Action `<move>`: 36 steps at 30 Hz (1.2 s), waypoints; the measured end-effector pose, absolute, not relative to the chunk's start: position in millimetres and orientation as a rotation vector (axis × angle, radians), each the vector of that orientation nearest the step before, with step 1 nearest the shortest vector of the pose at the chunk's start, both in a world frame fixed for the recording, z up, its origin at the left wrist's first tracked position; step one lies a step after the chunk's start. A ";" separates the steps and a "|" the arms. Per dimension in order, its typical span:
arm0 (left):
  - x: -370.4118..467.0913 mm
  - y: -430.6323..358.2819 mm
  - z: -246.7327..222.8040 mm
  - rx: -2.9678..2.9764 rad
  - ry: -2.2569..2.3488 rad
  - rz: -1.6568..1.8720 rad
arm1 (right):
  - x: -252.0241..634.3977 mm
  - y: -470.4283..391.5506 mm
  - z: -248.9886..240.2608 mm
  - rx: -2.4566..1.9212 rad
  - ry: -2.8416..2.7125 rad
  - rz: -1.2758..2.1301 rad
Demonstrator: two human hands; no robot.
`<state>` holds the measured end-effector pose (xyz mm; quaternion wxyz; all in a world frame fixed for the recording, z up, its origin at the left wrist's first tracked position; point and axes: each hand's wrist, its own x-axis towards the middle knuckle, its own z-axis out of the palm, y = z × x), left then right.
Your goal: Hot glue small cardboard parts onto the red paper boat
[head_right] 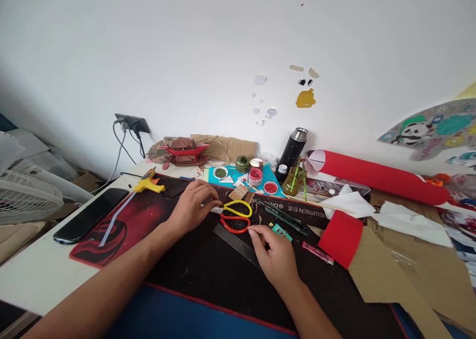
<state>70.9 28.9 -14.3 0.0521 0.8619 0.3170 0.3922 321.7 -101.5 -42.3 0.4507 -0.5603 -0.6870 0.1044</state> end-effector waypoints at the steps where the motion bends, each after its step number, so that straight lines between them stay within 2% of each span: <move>1: 69.1 31.1 -14.1 2.623 0.977 1.183 | 323.2 -101.0 -42.0 -1.392 -1.682 0.240; 11: 49.8 53.0 -17.0 2.633 1.181 1.134 | 329.9 -97.7 -46.9 -1.486 -1.561 0.215; 20: 50.4 53.9 -19.4 2.651 1.189 1.101 | 332.5 -97.7 -44.3 -1.525 -1.470 0.234; 32: 13.1 70.9 -3.5 2.414 1.473 1.246 | 330.1 -98.4 -42.7 -1.517 -1.462 0.291; 36: 17.5 71.1 -7.0 2.473 1.375 1.145 | 328.7 -98.7 -41.3 -1.511 -1.466 0.298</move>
